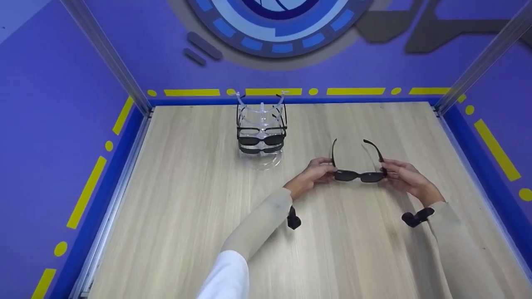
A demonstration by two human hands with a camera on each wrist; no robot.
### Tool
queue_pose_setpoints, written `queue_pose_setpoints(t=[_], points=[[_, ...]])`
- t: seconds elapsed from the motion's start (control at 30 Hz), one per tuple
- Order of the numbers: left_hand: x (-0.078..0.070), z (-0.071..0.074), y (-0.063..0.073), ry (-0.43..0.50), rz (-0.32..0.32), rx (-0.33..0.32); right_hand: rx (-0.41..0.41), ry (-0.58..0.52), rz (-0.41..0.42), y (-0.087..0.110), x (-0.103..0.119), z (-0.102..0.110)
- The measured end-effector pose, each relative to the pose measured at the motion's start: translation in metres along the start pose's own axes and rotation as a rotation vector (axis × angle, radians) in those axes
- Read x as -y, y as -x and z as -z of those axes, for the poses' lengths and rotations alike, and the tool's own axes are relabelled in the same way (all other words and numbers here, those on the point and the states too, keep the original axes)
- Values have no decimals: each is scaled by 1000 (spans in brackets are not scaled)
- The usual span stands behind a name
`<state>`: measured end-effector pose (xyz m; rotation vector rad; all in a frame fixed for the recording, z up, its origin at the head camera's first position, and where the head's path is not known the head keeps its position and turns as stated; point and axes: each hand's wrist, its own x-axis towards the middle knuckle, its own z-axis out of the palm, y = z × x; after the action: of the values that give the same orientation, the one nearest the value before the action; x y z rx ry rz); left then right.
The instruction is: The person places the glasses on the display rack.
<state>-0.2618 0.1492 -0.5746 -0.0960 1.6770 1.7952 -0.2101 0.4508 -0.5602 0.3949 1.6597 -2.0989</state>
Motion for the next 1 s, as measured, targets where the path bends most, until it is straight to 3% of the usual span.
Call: queue_pose_setpoints(t=[0.2,0.43,0.67,1.0], points=[[-3,15,12,16,16,43,1,117,-24,3,5,-11],[0,34,25,27,-2,61,116,211,4,4,4,-22],[2,49,39,70,17,44,154,273,17,3,4,-39],[9,60,56,88,13,-22,244,270,22,3,-1,-53]])
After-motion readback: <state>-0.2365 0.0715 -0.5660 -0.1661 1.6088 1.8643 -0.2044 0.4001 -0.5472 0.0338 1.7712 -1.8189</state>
